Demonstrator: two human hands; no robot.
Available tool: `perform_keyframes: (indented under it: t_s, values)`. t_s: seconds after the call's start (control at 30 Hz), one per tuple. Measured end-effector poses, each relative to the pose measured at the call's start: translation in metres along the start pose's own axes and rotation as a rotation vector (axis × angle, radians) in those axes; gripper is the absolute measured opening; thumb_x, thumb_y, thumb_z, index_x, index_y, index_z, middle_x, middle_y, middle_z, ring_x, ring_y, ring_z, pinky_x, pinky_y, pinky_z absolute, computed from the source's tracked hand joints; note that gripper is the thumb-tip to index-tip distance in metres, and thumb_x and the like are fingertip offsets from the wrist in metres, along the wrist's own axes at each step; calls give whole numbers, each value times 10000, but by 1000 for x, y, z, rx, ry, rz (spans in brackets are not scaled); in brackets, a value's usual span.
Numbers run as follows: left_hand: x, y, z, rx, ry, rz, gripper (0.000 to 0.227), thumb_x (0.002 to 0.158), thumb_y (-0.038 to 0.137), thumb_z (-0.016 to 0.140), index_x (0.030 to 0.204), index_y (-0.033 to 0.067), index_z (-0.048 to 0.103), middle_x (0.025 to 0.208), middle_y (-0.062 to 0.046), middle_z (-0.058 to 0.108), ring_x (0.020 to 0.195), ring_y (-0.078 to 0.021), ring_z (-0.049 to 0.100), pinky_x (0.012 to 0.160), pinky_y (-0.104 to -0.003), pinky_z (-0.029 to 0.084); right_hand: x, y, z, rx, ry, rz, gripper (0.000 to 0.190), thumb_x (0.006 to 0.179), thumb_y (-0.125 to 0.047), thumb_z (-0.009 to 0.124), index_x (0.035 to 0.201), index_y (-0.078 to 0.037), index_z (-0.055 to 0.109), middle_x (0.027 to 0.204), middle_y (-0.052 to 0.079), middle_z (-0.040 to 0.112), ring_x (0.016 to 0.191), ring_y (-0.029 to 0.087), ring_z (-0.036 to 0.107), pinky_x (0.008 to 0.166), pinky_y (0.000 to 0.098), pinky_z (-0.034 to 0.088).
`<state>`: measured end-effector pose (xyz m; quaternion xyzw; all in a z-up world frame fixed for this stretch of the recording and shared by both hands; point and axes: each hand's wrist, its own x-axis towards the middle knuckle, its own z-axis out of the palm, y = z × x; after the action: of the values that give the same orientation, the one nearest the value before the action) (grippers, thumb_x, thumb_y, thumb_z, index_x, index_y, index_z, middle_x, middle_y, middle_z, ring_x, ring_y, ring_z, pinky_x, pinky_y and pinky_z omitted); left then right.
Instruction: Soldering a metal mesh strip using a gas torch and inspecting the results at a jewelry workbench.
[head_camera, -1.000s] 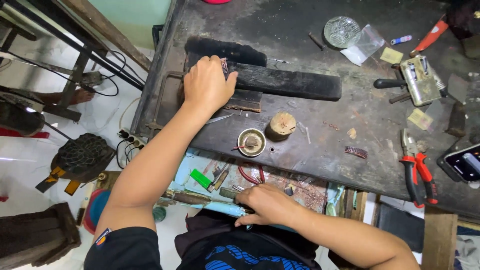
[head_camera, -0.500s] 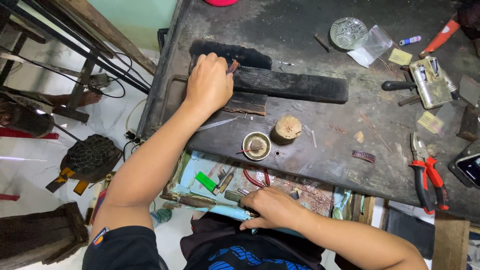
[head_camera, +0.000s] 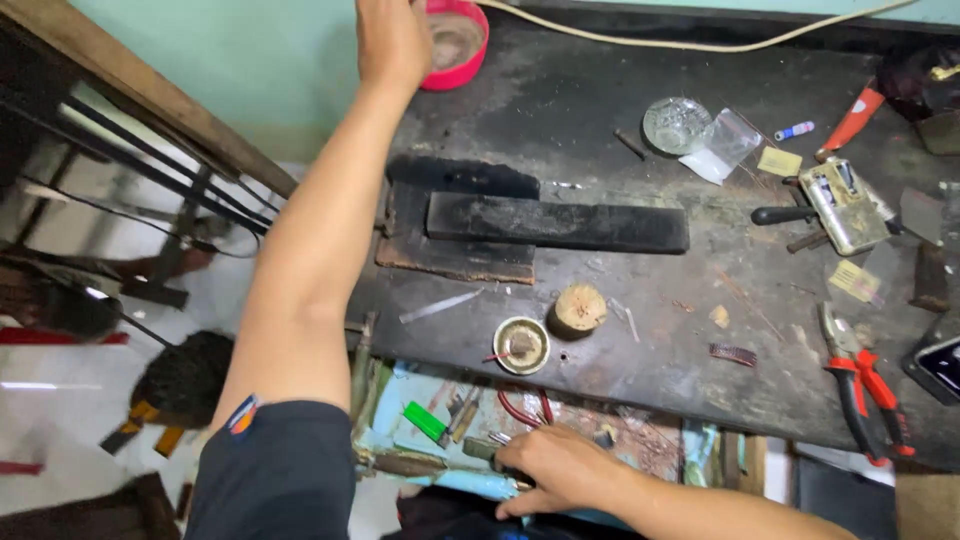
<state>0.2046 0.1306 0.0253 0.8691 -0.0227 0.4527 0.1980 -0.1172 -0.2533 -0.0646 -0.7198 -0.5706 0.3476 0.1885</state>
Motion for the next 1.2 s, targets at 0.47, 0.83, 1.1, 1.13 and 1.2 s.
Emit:
perform_keyframes:
  t_s: [0.47, 0.83, 1.1, 1.13, 1.2]
  values:
    - [-1, -43, 46, 102, -79, -79, 180, 936, 60, 716, 1107, 11, 698, 1110, -245, 657, 1017, -469, 632, 807, -557, 536, 2, 1, -1, 46, -15, -18, 598, 901, -646, 684, 1023, -62, 652, 859, 95, 677, 692, 353, 662, 537, 492, 485]
    - [-15, -30, 49, 61, -89, -81, 172, 1008, 96, 635, 1121, -32, 660, 1138, -224, 588, 1108, -430, 556, 890, -539, 509, -2, -1, -2, 44, -40, -5, 570, 902, -591, 692, 1076, -49, 668, 881, 104, 687, 706, 328, 663, 563, 470, 497]
    - [-34, -30, 36, 213, -259, -130, 282, 1012, 130, 659, 1207, -74, 645, 1216, -286, 581, 1162, -461, 532, 960, -560, 511, -1, 3, -1, -11, 14, -4, 524, 884, -600, 699, 949, -88, 611, 876, 138, 698, 769, 414, 678, 576, 561, 491]
    - [-51, -20, 27, 198, -281, -186, 322, 971, 93, 684, 1229, -92, 630, 1195, -289, 585, 1179, -464, 528, 966, -548, 515, -6, -2, 8, 4, 8, -30, 503, 907, -565, 700, 953, -71, 620, 866, 148, 701, 755, 416, 678, 580, 562, 498]
    - [-45, -14, 26, 187, -248, -93, 285, 990, 96, 673, 1198, -95, 634, 1189, -290, 579, 1164, -467, 523, 957, -562, 512, -5, -2, 1, 15, -8, -25, 541, 902, -590, 693, 968, -58, 622, 858, 138, 683, 728, 392, 667, 566, 537, 493]
